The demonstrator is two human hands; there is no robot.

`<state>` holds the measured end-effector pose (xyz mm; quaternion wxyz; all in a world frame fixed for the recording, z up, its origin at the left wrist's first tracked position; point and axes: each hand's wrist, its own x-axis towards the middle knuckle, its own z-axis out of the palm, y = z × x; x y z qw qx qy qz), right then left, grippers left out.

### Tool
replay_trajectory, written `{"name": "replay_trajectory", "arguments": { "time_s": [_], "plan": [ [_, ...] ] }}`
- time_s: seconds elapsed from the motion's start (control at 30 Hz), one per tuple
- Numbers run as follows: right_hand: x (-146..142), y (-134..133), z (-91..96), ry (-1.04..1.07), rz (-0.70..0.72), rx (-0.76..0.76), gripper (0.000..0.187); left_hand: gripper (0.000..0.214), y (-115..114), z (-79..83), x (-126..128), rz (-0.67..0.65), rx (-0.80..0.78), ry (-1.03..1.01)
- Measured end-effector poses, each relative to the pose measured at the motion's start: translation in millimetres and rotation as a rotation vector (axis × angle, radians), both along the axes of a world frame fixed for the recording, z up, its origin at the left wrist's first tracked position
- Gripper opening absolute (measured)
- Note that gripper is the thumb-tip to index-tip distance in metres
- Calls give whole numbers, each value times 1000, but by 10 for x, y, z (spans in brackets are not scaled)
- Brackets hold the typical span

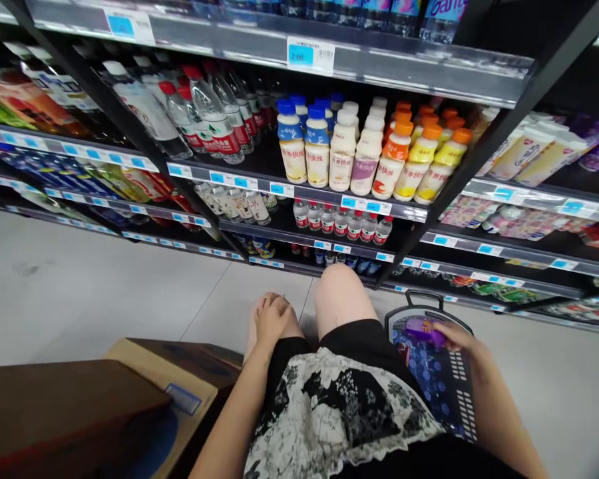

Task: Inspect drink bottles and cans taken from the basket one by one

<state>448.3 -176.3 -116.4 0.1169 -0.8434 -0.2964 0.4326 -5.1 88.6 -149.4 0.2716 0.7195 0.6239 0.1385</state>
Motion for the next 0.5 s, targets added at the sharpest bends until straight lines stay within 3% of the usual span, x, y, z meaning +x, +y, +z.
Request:
{"name": "replay_trajectory", "arguments": {
  "time_s": [0.07, 0.13, 0.2, 0.27, 0.33, 0.5],
  "plan": [
    [48, 178, 437, -28, 79, -26, 43, 39, -151, 56, 90, 21, -48, -325],
    [-59, 386, 890, -228, 233, 9, 44, 36, -386, 119, 229, 87, -226, -645],
    [-307, 590, 1286, -416, 357, 108, 44, 34, -678, 182, 378, 220, -538, -951],
    [-640, 767, 1572, -445, 478, 206, 41, 32, -953, 230, 487, 348, -886, -1249],
    [-991, 912, 1734, -328, 601, 328, 39, 34, -1130, 250, 519, 339, -1105, -1457],
    [-1670, 1224, 1765, 178, 883, 607, 44, 59, -1052, 217, 275, -37, -1284, -1575]
  ]
}}
